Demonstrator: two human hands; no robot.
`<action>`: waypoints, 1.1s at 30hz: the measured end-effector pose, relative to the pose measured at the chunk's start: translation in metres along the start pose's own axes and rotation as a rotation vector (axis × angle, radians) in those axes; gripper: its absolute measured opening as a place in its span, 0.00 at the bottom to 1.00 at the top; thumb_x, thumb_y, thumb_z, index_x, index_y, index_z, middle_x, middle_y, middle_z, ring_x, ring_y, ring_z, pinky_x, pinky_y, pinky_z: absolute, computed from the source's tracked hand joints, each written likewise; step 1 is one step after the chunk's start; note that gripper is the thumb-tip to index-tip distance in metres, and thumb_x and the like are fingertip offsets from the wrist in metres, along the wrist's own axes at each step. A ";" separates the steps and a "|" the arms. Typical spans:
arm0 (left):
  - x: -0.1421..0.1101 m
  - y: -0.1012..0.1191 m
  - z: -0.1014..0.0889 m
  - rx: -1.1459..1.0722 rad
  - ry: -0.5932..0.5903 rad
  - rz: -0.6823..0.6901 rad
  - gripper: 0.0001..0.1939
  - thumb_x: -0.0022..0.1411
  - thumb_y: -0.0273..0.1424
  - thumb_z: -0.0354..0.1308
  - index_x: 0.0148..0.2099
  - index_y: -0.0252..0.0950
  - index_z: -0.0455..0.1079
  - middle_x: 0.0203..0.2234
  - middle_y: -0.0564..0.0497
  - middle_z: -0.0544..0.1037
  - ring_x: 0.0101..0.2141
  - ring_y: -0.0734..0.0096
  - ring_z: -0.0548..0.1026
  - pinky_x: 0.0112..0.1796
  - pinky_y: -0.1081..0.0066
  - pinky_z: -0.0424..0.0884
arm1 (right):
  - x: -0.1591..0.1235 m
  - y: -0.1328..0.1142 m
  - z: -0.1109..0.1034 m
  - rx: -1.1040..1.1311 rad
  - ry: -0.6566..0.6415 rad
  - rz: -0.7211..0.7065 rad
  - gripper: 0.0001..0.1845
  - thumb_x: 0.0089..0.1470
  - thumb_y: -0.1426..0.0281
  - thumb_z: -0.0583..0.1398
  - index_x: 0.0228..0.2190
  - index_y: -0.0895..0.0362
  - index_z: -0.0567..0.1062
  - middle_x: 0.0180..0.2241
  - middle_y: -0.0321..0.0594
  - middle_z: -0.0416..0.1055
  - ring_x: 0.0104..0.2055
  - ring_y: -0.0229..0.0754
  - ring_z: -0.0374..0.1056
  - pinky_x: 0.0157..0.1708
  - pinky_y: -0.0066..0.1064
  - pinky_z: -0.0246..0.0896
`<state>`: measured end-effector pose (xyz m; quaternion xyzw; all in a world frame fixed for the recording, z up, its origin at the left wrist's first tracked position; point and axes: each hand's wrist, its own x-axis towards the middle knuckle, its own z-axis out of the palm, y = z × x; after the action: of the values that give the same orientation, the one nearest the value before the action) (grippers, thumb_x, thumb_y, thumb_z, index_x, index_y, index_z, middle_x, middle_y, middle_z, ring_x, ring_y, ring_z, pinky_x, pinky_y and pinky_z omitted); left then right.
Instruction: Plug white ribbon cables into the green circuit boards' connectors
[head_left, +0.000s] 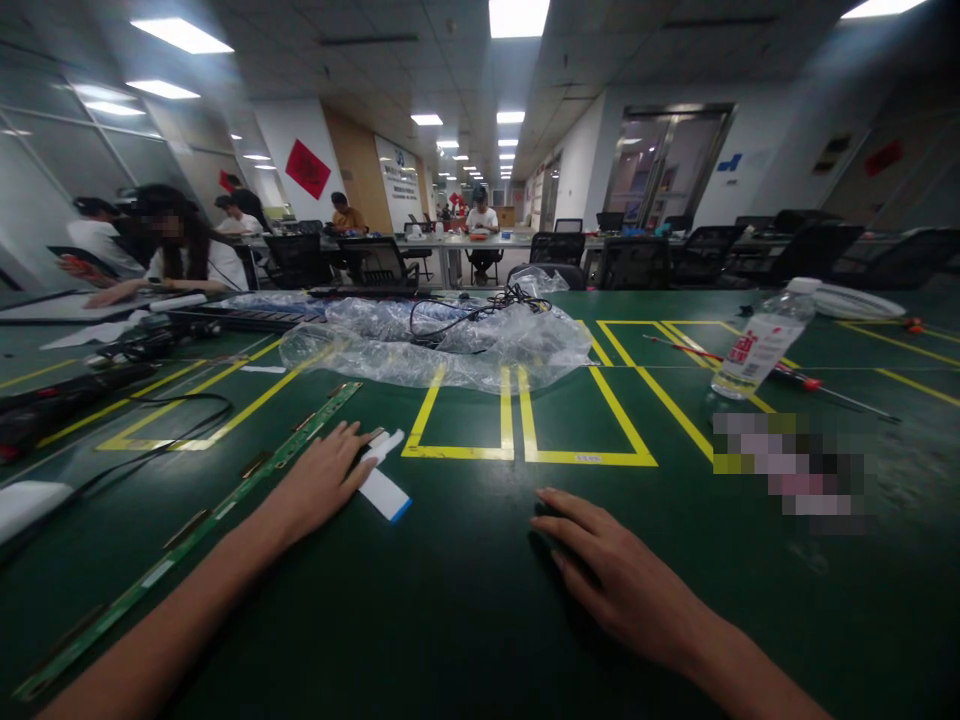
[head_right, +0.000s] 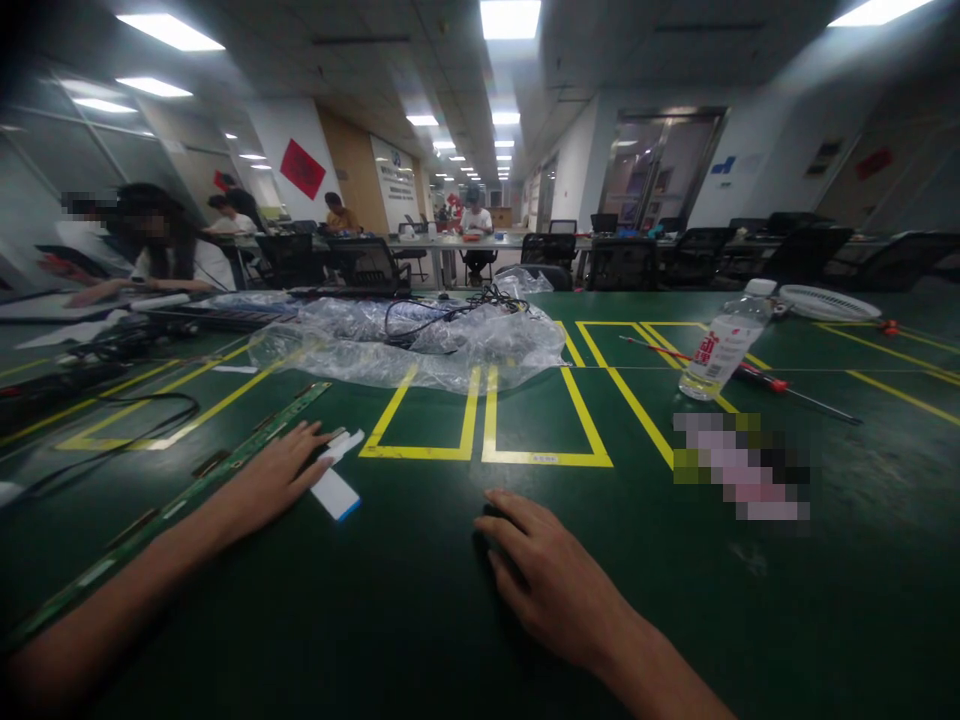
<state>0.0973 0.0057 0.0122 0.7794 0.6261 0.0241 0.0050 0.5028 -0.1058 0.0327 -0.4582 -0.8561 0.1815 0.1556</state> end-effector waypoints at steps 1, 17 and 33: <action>-0.004 0.014 0.000 -0.015 -0.008 0.073 0.30 0.72 0.45 0.39 0.69 0.36 0.58 0.69 0.43 0.55 0.68 0.52 0.49 0.64 0.49 0.51 | 0.000 0.000 0.000 -0.001 0.005 -0.001 0.22 0.65 0.67 0.53 0.59 0.48 0.68 0.67 0.40 0.57 0.67 0.49 0.54 0.64 0.49 0.55; -0.009 0.035 -0.007 0.043 0.095 -0.051 0.35 0.72 0.45 0.39 0.71 0.27 0.52 0.70 0.39 0.51 0.69 0.51 0.48 0.65 0.51 0.47 | 0.003 -0.016 0.002 -0.057 -0.118 -0.040 0.29 0.65 0.66 0.54 0.65 0.44 0.60 0.69 0.38 0.52 0.70 0.53 0.46 0.66 0.56 0.44; -0.045 0.107 -0.015 -0.204 -0.144 0.544 0.35 0.73 0.46 0.45 0.74 0.40 0.41 0.71 0.48 0.44 0.69 0.56 0.45 0.66 0.50 0.43 | 0.002 -0.022 0.002 -0.035 -0.114 -0.033 0.30 0.61 0.65 0.58 0.64 0.47 0.63 0.69 0.41 0.52 0.71 0.53 0.45 0.67 0.55 0.44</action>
<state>0.1913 -0.0614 0.0303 0.9138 0.3864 0.0322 0.1209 0.4850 -0.1151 0.0413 -0.4357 -0.8740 0.1898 0.1013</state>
